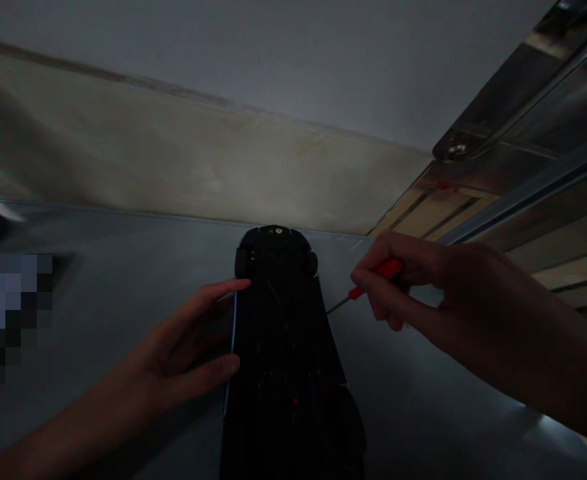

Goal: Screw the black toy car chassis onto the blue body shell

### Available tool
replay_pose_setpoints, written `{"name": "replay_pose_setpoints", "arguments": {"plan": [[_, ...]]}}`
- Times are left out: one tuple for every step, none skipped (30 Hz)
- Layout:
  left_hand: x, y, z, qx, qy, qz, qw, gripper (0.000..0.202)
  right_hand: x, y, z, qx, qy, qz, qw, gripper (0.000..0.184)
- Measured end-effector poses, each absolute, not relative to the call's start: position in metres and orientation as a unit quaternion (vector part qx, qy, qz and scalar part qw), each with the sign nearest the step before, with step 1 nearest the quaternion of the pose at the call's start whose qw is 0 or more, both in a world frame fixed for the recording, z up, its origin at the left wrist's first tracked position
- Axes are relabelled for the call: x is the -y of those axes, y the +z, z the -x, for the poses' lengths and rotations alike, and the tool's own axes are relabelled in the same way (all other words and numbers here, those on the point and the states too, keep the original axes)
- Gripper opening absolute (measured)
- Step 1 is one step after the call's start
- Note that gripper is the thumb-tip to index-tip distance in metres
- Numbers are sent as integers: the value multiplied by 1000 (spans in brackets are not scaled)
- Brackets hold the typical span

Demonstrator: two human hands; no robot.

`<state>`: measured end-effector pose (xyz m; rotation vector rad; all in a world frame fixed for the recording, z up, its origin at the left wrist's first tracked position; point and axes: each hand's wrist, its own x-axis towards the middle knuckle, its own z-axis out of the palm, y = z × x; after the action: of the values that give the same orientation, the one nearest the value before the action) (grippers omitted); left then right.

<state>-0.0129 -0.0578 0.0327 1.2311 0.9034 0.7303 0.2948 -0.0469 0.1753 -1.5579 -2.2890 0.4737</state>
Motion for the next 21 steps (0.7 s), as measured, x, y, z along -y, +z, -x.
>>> {"name": "replay_pose_setpoints", "arguments": {"plan": [[58, 32, 14, -398, 324, -545, 663, 72, 48, 175, -294, 805, 168, 544, 168, 23], [58, 31, 15, -397, 325, -546, 662, 73, 49, 175, -294, 806, 168, 542, 168, 23], [58, 31, 15, -398, 326, -546, 661, 72, 50, 175, -294, 808, 167, 540, 167, 23], [57, 30, 16, -400, 326, -547, 659, 72, 51, 175, -295, 809, 165, 540, 164, 22], [57, 30, 16, -400, 327, -547, 659, 70, 51, 174, -295, 811, 161, 539, 162, 22], [57, 31, 16, -399, 327, -547, 660, 69, 51, 173, -296, 812, 157, 540, 158, 21], [58, 31, 16, -396, 328, -547, 660, 68, 51, 172, -296, 813, 154, 540, 155, 20], [58, 32, 15, -394, 330, -548, 660, 67, 51, 171, -296, 813, 153, 541, 152, 20], [58, 32, 15, -393, 332, -548, 660, 67, 51, 170, -295, 813, 154, 541, 149, 19], [58, 32, 14, -393, 335, -548, 658, 68, 50, 169, -295, 813, 155, 541, 147, 19], [58, 32, 14, -394, 336, -547, 657, 69, 50, 167, -295, 814, 156, 541, 145, 18], [59, 31, 14, -396, 337, -546, 657, 71, 50, 166, -294, 815, 155, 540, 143, 18], [59, 31, 15, -398, 336, -544, 658, 72, 50, 165, -294, 816, 152, 539, 141, 17], [59, 30, 15, -399, 334, -542, 659, 73, 50, 164, -294, 818, 148, 538, 138, 16], [59, 29, 15, -401, 334, -541, 660, 73, 51, 163, -293, 821, 143, 536, 136, 16], [59, 29, 15, -402, 335, -540, 659, 72, 51, 163, -293, 824, 137, 533, 133, 16], [59, 28, 15, -403, 336, -540, 658, 71, 52, 163, -292, 827, 130, 531, 130, 16], [59, 29, 15, -403, 338, -541, 656, 70, 53, 163, -292, 831, 119, 529, 129, 16], [59, 30, 14, -401, 339, -542, 656, 69, 54, 163, -291, 834, 105, 526, 128, 17], [58, 31, 13, -399, 341, -542, 656, 69, 55, 163, -291, 837, 89, 525, 127, 19], [58, 32, 13, -396, 340, -543, 658, 68, 56, 162, -291, 840, 71, 524, 125, 21]]}}
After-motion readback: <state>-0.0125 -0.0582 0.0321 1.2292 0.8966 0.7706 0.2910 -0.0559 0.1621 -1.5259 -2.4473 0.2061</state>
